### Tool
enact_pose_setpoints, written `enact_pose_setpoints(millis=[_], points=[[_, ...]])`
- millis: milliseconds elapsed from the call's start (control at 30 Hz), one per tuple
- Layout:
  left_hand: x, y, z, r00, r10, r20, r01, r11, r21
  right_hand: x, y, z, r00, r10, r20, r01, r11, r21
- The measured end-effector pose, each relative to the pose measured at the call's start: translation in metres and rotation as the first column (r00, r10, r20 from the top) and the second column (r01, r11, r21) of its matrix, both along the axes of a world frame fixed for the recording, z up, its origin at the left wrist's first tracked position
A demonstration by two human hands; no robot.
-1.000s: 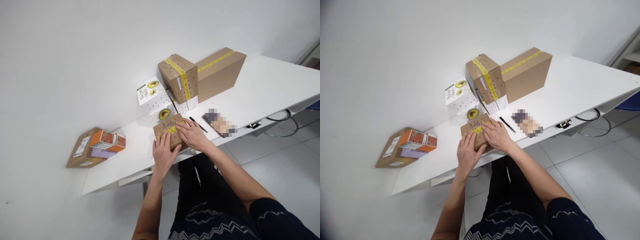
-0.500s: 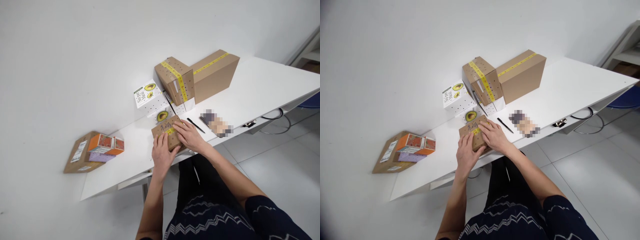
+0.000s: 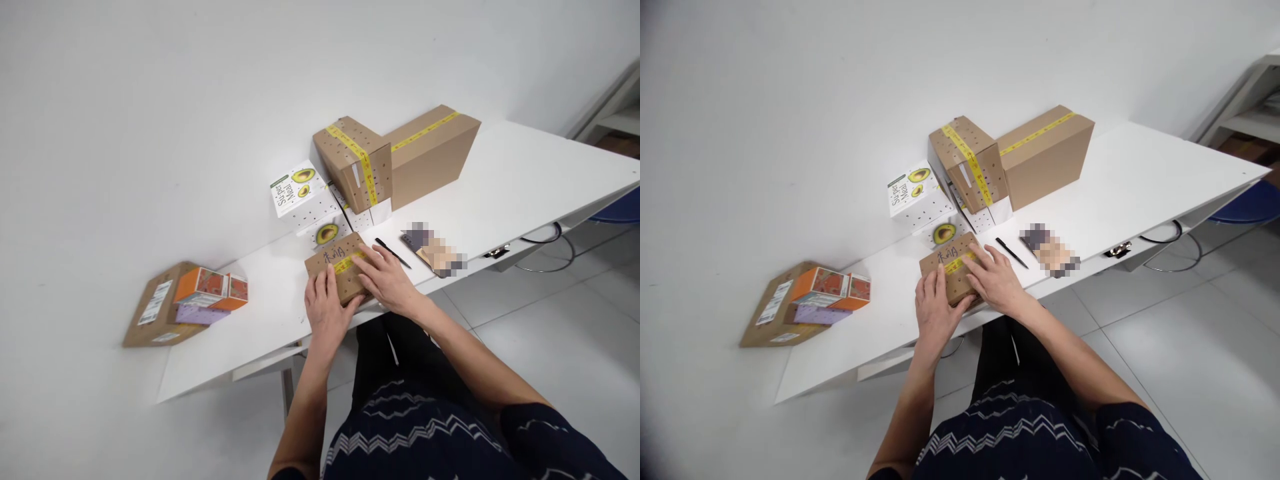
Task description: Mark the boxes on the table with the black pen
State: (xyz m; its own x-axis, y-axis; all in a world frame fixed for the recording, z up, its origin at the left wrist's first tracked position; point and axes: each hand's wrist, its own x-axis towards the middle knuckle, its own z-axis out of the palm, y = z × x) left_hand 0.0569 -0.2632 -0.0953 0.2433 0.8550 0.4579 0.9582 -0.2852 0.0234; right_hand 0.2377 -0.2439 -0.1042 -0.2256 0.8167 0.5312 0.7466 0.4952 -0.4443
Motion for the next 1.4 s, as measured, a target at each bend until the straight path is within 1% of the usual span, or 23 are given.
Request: enact_pose_setpoints(millis=[33, 100, 167, 233, 333, 367, 433, 500, 533, 600, 667, 700, 767, 833, 967, 1100, 1300, 1400], points=[[0.0, -0.001, -0.001, 1.0, -0.002, 0.019, 0.002, 1.0, 0.004, 0.005, -0.003, -0.001, 0.997, -0.013, -0.072, 0.013, 1.0, 0.001], [-0.001, -0.002, -0.001, 0.998, -0.017, 0.056, 0.016, 1.0, 0.013, 0.02, -0.01, -0.004, 0.965, -0.088, -0.246, 0.087, 0.996, -0.015], [-0.005, -0.006, -0.001, 0.995, -0.033, 0.092, 0.03, 0.999, 0.032, 0.038, -0.019, -0.01, 0.888, -0.207, -0.412, 0.193, 0.978, -0.077], [-0.009, -0.01, 0.0, 0.991, -0.05, 0.125, 0.041, 0.997, 0.067, 0.059, -0.028, -0.021, 0.777, -0.33, -0.536, 0.287, 0.944, -0.166], [-0.017, -0.019, 0.0, 0.982, -0.067, 0.175, 0.047, 0.992, 0.121, 0.091, -0.041, -0.041, 0.602, -0.514, -0.611, 0.43, 0.854, -0.295], [-0.019, -0.023, -0.001, 0.978, -0.07, 0.196, 0.044, 0.99, 0.136, 0.101, -0.044, -0.047, 0.56, -0.56, -0.611, 0.472, 0.822, -0.32], [-0.02, -0.028, -0.003, 0.968, -0.078, 0.238, 0.038, 0.985, 0.168, 0.117, -0.05, -0.056, 0.518, -0.632, -0.577, 0.538, 0.765, -0.355], [-0.019, -0.031, -0.005, 0.959, -0.099, 0.264, 0.047, 0.979, 0.196, 0.127, -0.052, -0.061, 0.537, -0.683, -0.495, 0.591, 0.724, -0.357], [-0.018, -0.032, -0.007, 0.957, -0.111, 0.269, 0.055, 0.977, 0.208, 0.13, -0.052, -0.062, 0.566, -0.701, -0.434, 0.614, 0.71, -0.345], [-0.015, -0.032, -0.01, 0.954, -0.135, 0.267, 0.075, 0.972, 0.223, 0.13, -0.047, -0.062, 0.646, -0.718, -0.26, 0.651, 0.696, -0.305], [-0.01, -0.029, -0.013, 0.952, -0.159, 0.26, 0.1, 0.968, 0.229, 0.126, -0.037, -0.061, 0.72, -0.692, -0.052, 0.658, 0.704, -0.266], [-0.008, -0.028, -0.016, 0.951, -0.173, 0.256, 0.114, 0.966, 0.231, 0.123, -0.031, -0.061, 0.743, -0.667, 0.045, 0.654, 0.711, -0.257], [-0.005, -0.024, -0.02, 0.949, -0.194, 0.248, 0.136, 0.963, 0.233, 0.115, -0.018, -0.061, 0.768, -0.611, 0.192, 0.64, 0.723, -0.259], [-0.003, -0.021, -0.024, 0.949, -0.201, 0.243, 0.14, 0.96, 0.244, 0.107, -0.004, -0.062, 0.767, -0.578, 0.279, 0.64, 0.717, -0.275], [-0.003, -0.017, -0.029, 0.954, -0.202, 0.224, 0.136, 0.951, 0.276, 0.096, 0.017, -0.064, 0.746, -0.565, 0.353, 0.664, 0.676, -0.321], [-0.003, -0.017, -0.029, 0.955, -0.192, 0.225, 0.126, 0.952, 0.28, 0.094, 0.025, -0.064, 0.735, -0.582, 0.349, 0.678, 0.637, -0.366], [-0.001, -0.016, -0.03, 0.961, -0.176, 0.213, 0.108, 0.948, 0.298, 0.095, 0.028, -0.06, 0.731, -0.594, 0.335, 0.682, 0.618, -0.392], [-0.001, -0.015, -0.032, 0.963, -0.16, 0.219, 0.094, 0.954, 0.284, 0.095, 0.03, -0.057, 0.727, -0.605, 0.325, 0.686, 0.612, -0.393]])
